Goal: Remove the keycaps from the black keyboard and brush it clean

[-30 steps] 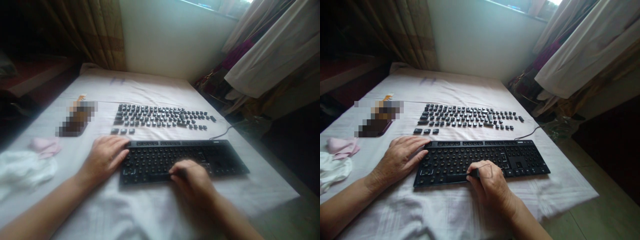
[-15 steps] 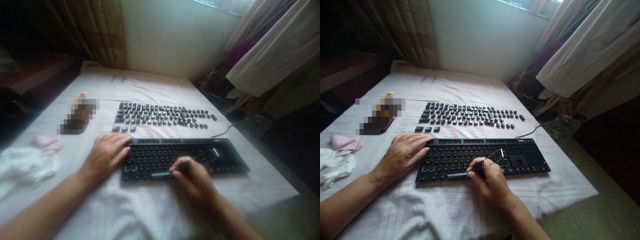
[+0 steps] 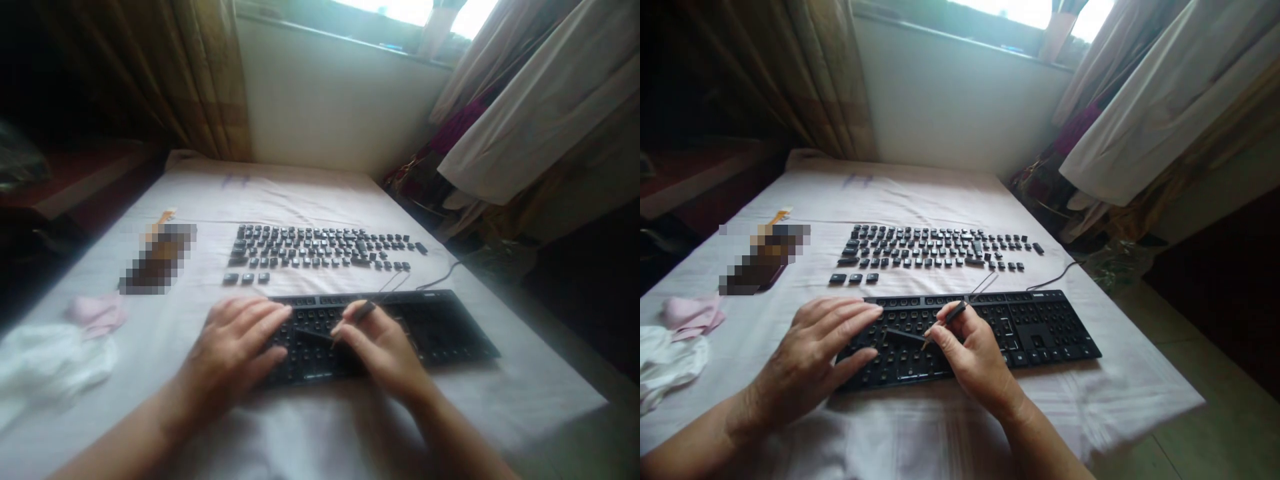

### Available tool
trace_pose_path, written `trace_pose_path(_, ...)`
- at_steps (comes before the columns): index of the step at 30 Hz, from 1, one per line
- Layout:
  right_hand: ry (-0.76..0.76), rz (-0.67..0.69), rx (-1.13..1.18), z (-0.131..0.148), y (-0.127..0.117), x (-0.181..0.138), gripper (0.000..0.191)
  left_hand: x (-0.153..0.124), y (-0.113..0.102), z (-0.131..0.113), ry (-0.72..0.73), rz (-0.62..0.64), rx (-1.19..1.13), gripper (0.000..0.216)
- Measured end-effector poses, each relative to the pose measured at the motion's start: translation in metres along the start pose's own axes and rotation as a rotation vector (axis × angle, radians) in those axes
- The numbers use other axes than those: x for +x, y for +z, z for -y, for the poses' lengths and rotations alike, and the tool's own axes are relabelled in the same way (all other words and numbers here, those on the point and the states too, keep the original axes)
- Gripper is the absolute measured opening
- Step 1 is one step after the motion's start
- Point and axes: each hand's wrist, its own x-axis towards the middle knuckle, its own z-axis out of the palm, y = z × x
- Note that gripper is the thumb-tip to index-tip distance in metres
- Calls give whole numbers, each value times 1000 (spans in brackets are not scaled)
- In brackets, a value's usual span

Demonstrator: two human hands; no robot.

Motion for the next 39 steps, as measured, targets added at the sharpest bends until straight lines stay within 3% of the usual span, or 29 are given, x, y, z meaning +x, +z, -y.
trace_pose_path(4,-32,48,15,0,7,2,16,9,1,-15,63,-52,-33,28)
trace_pose_path(11,31,129,220,-5,13,2,23,13,2,-14,163,-147,-57,18)
trace_pose_path(16,68,144,275,-9,17,2,28,15,5,-20,190,-121,-54,20)
trace_pose_path(19,56,68,274,-12,17,4,33,17,6,-20,177,-91,-40,22)
trace_pose_path(24,37,-279,278,-15,1,12,38,28,4,-2,95,-29,6,23)
trace_pose_path(26,36,-340,248,-15,-6,13,37,37,6,11,77,-5,49,22)
trace_pose_path(32,-13,-310,243,-20,-5,9,32,66,31,42,51,111,218,19)
trace_pose_path(39,-30,-297,262,-24,-4,6,27,79,51,50,14,241,212,13)
